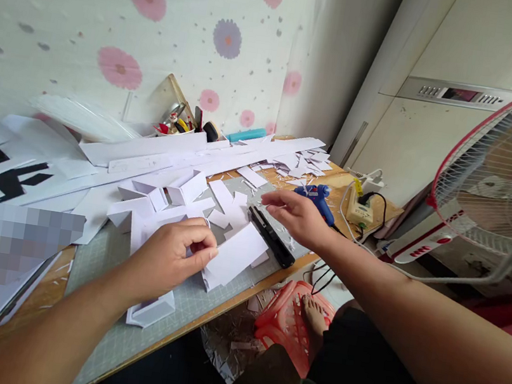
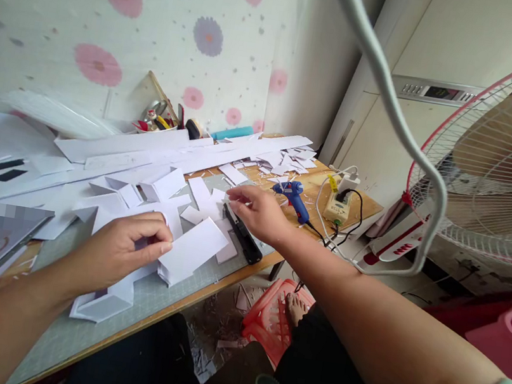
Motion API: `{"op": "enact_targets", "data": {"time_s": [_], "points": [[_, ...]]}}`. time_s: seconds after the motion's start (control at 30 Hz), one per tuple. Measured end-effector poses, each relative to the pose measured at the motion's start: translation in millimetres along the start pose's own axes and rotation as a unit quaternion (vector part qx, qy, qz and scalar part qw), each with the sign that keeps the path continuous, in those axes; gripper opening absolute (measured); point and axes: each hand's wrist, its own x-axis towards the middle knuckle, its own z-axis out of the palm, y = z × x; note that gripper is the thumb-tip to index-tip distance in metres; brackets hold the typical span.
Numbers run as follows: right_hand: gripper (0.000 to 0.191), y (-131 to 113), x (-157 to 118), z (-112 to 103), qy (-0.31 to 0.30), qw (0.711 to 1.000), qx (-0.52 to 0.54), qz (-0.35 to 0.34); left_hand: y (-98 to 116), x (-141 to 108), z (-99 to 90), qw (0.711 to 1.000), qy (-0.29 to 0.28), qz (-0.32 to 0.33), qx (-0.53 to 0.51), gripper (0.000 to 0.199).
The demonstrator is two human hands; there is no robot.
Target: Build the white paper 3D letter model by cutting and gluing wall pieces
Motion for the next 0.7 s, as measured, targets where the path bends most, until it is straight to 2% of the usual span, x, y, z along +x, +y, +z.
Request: {"op": "enact_targets", "data": {"time_s": [0.07, 0.13, 0.17, 0.27, 0.37, 0.43, 0.53, 0.6, 0.63, 0.7], "points": [[0.033, -23.1, -2.2, -0.5, -0.058, 0.987, 0.141, 0.044, 1.9, 0.1, -1.2, 1.000, 0.004, 0.006, -0.010, 0.023], [0.037, -41.1, -5.4, 4.9, -0.134, 0.969, 0.191, 0.080, 3.2, -0.7, -1.3, 1.000, 0.012, -0.001, -0.028, 0.024], [0.036, -47.3, -6.8, 9.4, -0.149, 0.963, 0.198, 0.101, 3.1, -1.3, -1.1, 0.999, 0.020, -0.010, -0.047, 0.025], [0.033, -56.5, -8.1, 23.7, -0.106, 0.961, 0.211, 0.142, -0.5, -3.5, 0.7, 0.984, 0.019, -0.048, -0.170, 0.028], [0.032, -58.4, -5.2, 32.8, -0.072, 0.949, 0.276, 0.132, -6.8, -5.5, 2.7, 0.949, -0.012, -0.083, -0.304, 0.033], [0.037, -58.5, -2.4, 37.5, -0.082, 0.922, 0.361, 0.116, -9.3, -6.9, 3.3, 0.929, -0.016, -0.092, -0.358, 0.032], [0.043, -58.9, 1.2, 47.5, -0.137, 0.851, 0.494, 0.111, -7.3, -9.3, 2.4, 0.902, -0.025, -0.074, -0.425, 0.032], [0.045, -60.3, 2.6, 55.7, -0.177, 0.808, 0.547, 0.125, -3.9, -10.2, 1.1, 0.885, -0.036, -0.058, -0.460, 0.033], [0.045, -61.7, 3.1, 59.6, -0.183, 0.797, 0.560, 0.130, -2.3, -10.2, 0.4, 0.877, -0.037, -0.052, -0.476, 0.032], [0.046, -65.6, 4.2, 65.5, -0.157, 0.798, 0.568, 0.127, 0.1, -9.6, -0.6, 0.863, -0.026, -0.050, -0.502, 0.028]]}}
